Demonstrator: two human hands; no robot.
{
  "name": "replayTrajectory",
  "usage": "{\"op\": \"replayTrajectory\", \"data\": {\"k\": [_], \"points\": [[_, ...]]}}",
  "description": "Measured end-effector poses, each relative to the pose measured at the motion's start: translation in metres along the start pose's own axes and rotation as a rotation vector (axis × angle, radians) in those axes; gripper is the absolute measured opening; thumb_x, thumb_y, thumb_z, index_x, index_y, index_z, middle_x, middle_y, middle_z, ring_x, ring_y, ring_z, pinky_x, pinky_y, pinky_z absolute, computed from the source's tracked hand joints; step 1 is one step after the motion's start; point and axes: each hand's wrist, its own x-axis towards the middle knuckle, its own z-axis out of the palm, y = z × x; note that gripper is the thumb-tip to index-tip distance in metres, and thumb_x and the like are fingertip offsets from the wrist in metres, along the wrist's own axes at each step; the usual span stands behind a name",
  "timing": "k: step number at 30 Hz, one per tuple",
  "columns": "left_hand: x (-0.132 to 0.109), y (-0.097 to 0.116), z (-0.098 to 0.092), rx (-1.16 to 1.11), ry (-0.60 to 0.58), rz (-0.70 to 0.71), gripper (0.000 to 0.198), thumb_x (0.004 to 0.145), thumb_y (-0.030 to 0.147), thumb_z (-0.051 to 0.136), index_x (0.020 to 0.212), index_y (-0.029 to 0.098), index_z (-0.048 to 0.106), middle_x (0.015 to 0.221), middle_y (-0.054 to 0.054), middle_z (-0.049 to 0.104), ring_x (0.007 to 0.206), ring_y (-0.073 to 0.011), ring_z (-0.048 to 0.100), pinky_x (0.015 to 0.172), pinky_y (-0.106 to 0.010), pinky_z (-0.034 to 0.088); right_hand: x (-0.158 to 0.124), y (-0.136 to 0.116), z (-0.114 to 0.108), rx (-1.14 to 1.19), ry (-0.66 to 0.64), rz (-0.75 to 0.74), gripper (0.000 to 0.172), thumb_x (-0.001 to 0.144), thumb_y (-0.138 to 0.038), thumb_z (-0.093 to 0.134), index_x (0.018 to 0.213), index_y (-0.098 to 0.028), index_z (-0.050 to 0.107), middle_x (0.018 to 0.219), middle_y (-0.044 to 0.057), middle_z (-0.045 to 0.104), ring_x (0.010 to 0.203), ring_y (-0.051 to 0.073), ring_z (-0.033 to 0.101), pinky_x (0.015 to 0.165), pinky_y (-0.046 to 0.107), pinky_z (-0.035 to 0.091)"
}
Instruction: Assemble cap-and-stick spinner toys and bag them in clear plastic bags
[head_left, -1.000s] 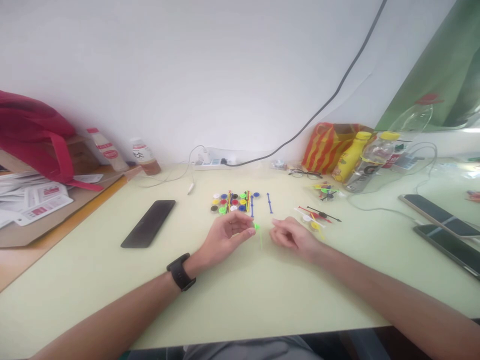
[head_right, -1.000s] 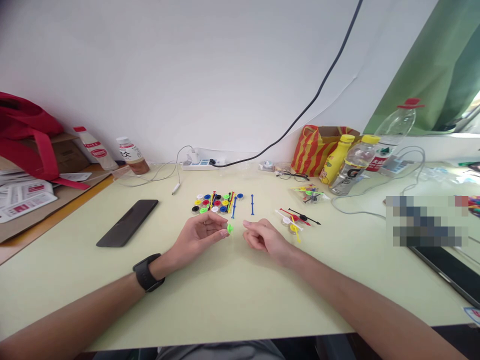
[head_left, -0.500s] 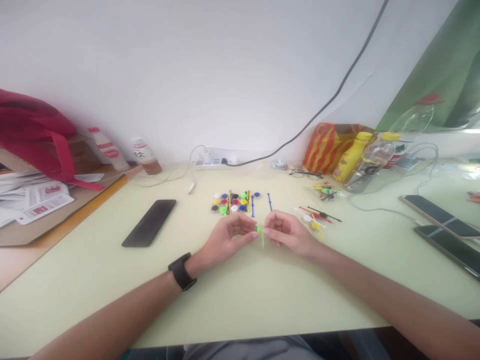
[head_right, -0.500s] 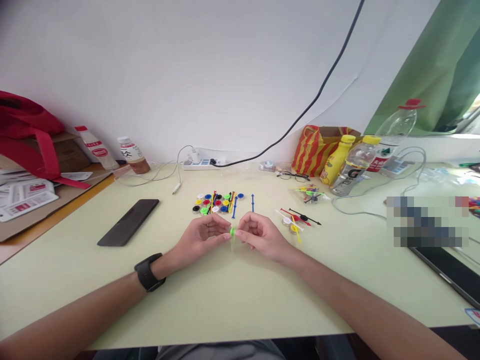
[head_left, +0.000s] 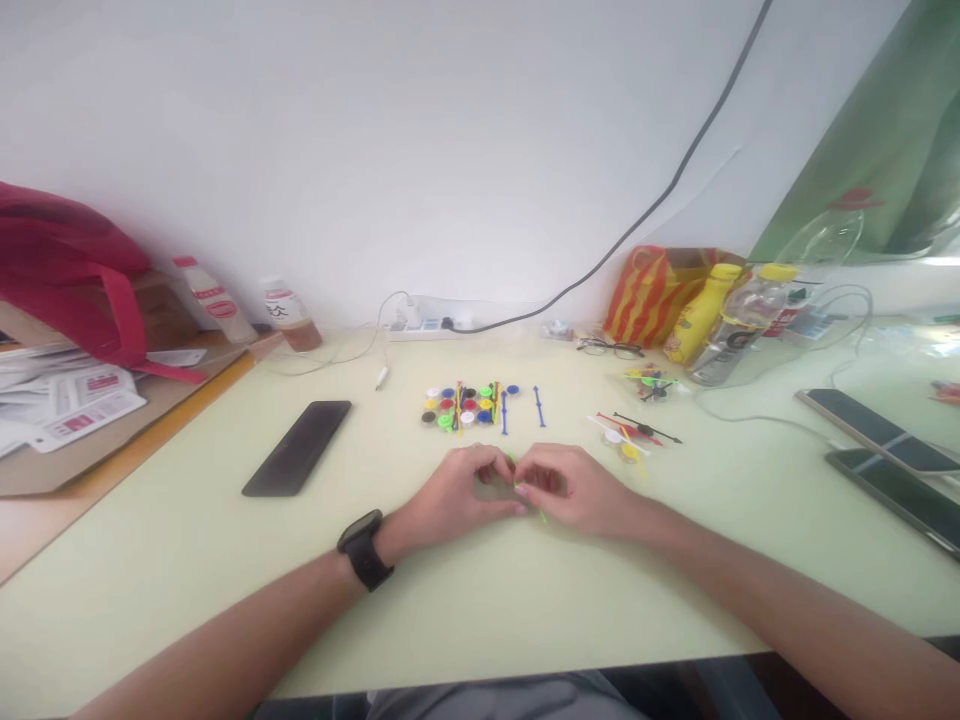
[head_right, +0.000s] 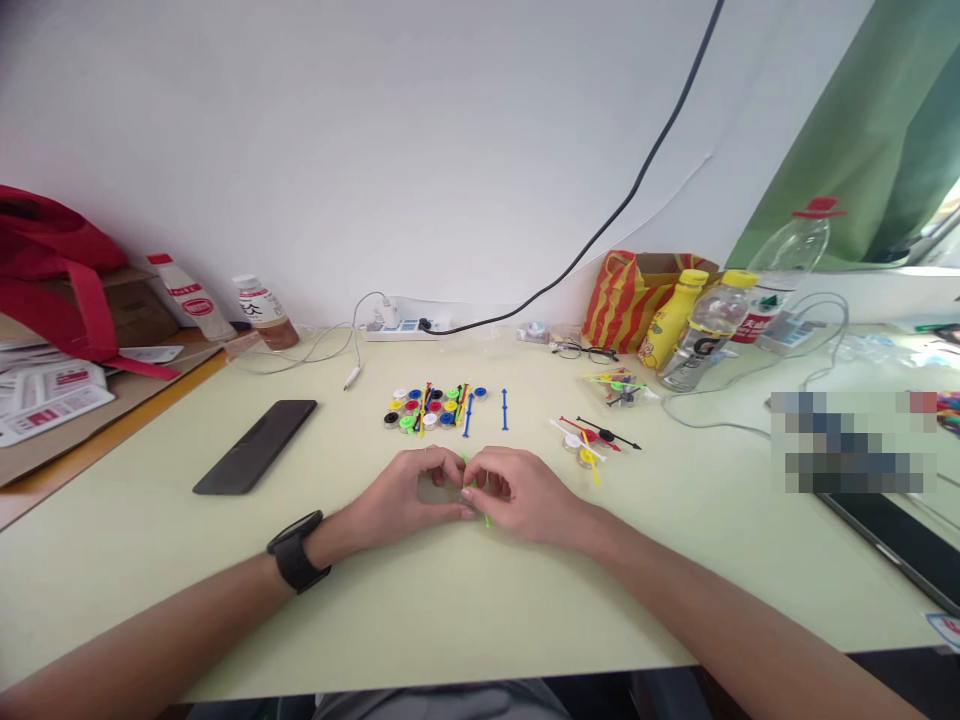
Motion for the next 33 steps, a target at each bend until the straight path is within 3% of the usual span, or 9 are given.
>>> {"op": "replayTrajectory", "data": {"k": [4, 8, 12, 17, 19, 26, 33], "points": [[-0.002, 0.005, -0.001, 0.101, 0.029, 0.055, 0.025, 0.085, 0.039, 0.08, 0.079, 0.019, 0.066, 0.098, -0.005, 0.072, 0.086, -0.0191, 0.065, 0.077, -0.031, 0.051, -0.001, -0.005, -0.004, -0.163, 0.005, -0.066, 0.012, 0.083, -0.012, 0.067, 0.089, -0.022, 0.066, 0.085, -0.001, 0.064, 0.072, 0.014, 0.054, 0.066, 0.027, 0.041], [-0.002, 0.008, -0.002, 0.099, 0.038, 0.055, 0.02, 0.092, 0.036, 0.072, 0.081, 0.021, 0.068, 0.096, -0.005, 0.071, 0.092, -0.0199, 0.064, 0.083, -0.032, 0.051, -0.001, -0.005, -0.009, -0.178, -0.005, -0.09, 0.007, 0.089, -0.015, 0.064, 0.088, -0.022, 0.065, 0.081, -0.001, 0.063, 0.07, 0.014, 0.054, 0.066, 0.027, 0.042], [-0.003, 0.006, -0.003, 0.097, 0.044, 0.058, 0.012, 0.09, 0.026, 0.071, 0.08, 0.02, 0.067, 0.087, -0.003, 0.069, 0.084, -0.018, 0.061, 0.077, -0.03, 0.048, -0.002, -0.002, -0.006, -0.132, -0.038, -0.111, 0.008, 0.092, -0.015, 0.061, 0.094, -0.022, 0.066, 0.087, 0.0, 0.067, 0.074, 0.016, 0.06, 0.071, 0.028, 0.047], [-0.005, 0.002, -0.011, 0.018, 0.303, 0.073, 0.016, 0.087, 0.015, 0.061, 0.072, 0.018, 0.059, 0.072, 0.001, 0.061, 0.07, -0.0141, 0.052, 0.067, -0.029, 0.038, -0.003, -0.002, 0.003, -0.185, -0.1, -0.249, 0.017, 0.094, -0.013, 0.061, 0.105, -0.022, 0.071, 0.101, 0.005, 0.07, 0.091, 0.018, 0.066, 0.083, 0.03, 0.049], [-0.004, 0.0, -0.013, -0.021, 0.34, 0.053, 0.017, 0.087, 0.015, 0.06, 0.07, 0.018, 0.058, 0.07, 0.001, 0.059, 0.068, -0.0138, 0.05, 0.065, -0.029, 0.037, -0.003, -0.004, 0.003, -0.262, -0.106, -0.263, 0.018, 0.093, -0.012, 0.06, 0.101, -0.022, 0.072, 0.099, 0.005, 0.069, 0.089, 0.018, 0.066, 0.081, 0.029, 0.048], [-0.004, 0.002, -0.011, -0.016, 0.27, 0.031, 0.015, 0.084, 0.016, 0.063, 0.07, 0.018, 0.058, 0.068, 0.002, 0.056, 0.066, -0.013, 0.048, 0.064, -0.029, 0.038, -0.001, -0.006, -0.026, -0.45, -0.109, -0.025, 0.014, 0.085, -0.01, 0.062, 0.085, -0.023, 0.069, 0.085, 0.0, 0.068, 0.076, 0.016, 0.062, 0.068, 0.028, 0.041], [-0.006, 0.004, -0.011, 0.006, 0.229, 0.03, 0.015, 0.087, 0.017, 0.063, 0.072, 0.018, 0.059, 0.07, 0.001, 0.057, 0.069, -0.0142, 0.047, 0.065, -0.029, 0.038, -0.001, 0.006, -0.071, -0.645, -0.046, 0.324, 0.009, 0.084, -0.017, 0.065, 0.088, -0.025, 0.067, 0.097, 0.0, 0.075, 0.092, 0.02, 0.067, 0.072, 0.029, 0.04]]}}
